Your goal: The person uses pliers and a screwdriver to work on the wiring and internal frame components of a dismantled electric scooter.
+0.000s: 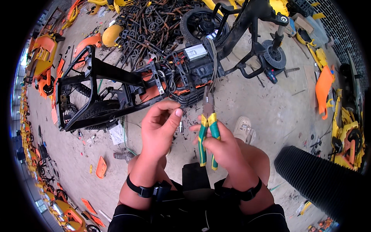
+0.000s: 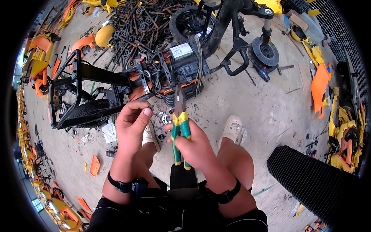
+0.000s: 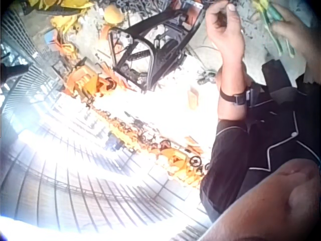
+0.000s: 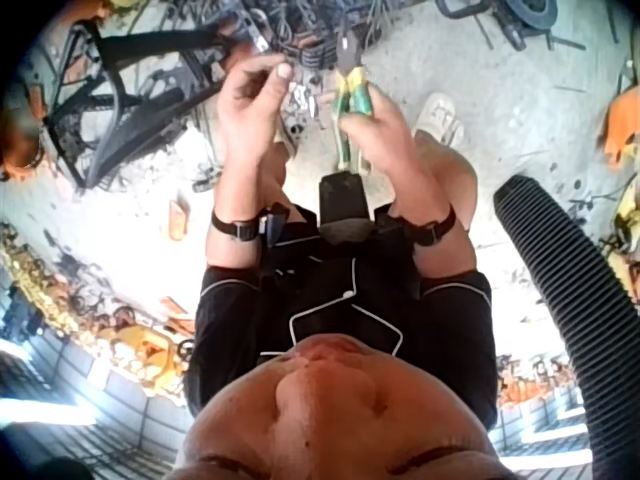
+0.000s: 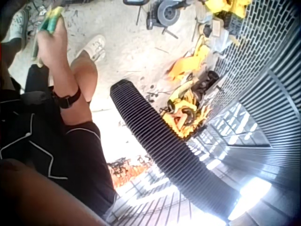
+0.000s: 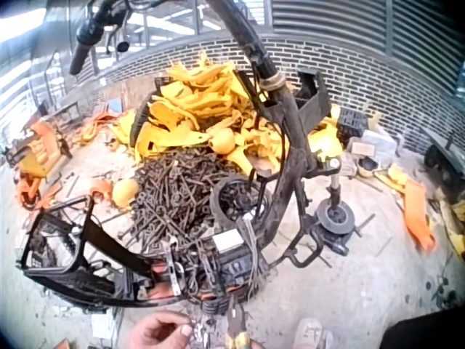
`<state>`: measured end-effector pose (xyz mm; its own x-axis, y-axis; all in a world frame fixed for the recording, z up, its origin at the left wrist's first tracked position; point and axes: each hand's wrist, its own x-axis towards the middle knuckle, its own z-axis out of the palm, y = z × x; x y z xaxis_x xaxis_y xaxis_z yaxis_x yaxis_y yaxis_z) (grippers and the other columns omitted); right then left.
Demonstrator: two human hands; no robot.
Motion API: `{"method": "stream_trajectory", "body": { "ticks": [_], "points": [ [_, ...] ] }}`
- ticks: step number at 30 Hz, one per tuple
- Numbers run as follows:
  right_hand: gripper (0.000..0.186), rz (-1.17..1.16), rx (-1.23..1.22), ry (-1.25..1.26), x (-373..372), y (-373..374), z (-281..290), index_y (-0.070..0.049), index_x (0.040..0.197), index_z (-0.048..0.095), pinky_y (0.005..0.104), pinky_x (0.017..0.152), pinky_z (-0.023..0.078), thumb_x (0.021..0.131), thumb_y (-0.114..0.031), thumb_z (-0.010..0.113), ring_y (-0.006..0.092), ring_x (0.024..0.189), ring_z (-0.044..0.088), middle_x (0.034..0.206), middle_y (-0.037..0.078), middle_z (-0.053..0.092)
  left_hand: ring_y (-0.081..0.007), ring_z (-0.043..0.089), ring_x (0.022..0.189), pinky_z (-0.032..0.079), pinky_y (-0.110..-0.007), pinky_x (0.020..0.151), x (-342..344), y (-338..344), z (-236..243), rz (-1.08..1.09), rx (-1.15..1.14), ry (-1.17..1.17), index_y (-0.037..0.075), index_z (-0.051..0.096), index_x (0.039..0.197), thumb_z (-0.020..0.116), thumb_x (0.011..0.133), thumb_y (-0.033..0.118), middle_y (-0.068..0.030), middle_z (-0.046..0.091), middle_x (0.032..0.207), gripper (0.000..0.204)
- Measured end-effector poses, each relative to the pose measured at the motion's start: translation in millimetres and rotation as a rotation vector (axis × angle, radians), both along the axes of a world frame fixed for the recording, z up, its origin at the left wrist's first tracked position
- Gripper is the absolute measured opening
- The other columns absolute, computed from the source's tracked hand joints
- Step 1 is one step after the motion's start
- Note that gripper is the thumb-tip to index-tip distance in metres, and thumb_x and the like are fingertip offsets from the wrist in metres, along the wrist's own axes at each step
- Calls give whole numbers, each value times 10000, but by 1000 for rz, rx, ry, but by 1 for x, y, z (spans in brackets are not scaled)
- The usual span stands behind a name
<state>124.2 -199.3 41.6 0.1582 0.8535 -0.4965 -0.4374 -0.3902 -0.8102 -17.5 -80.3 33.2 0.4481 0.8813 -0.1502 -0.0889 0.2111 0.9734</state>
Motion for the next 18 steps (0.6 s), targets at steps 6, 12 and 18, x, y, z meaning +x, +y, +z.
{"method": "stream_trajectory", "body": {
  "ticks": [6,12,18],
  "points": [
    [520,11,41,146,-10,-1,-13,7,1370,426,296,771,521,856,-7,504,179,1112,618,1269,139,611,-48,548,813,448,-204,716,6,1,-3,-11,-17,-3,15,648,1042,681,924,30,2,629,928,124],
    [559,98,55,-8,-11,-3,-20,52,1402,376,365,878,552,855,87,483,272,1254,555,1265,158,558,-52,567,799,468,-211,702,6,2,-5,-16,-61,12,13,650,1030,680,925,35,6,631,911,111],
    [566,152,1,-189,-12,-2,-11,-14,1411,413,302,795,507,861,1,550,160,958,625,1118,112,600,-49,573,797,483,-207,663,14,2,-7,-7,-19,36,2,653,1004,676,928,32,4,629,893,86]
  ]
}}
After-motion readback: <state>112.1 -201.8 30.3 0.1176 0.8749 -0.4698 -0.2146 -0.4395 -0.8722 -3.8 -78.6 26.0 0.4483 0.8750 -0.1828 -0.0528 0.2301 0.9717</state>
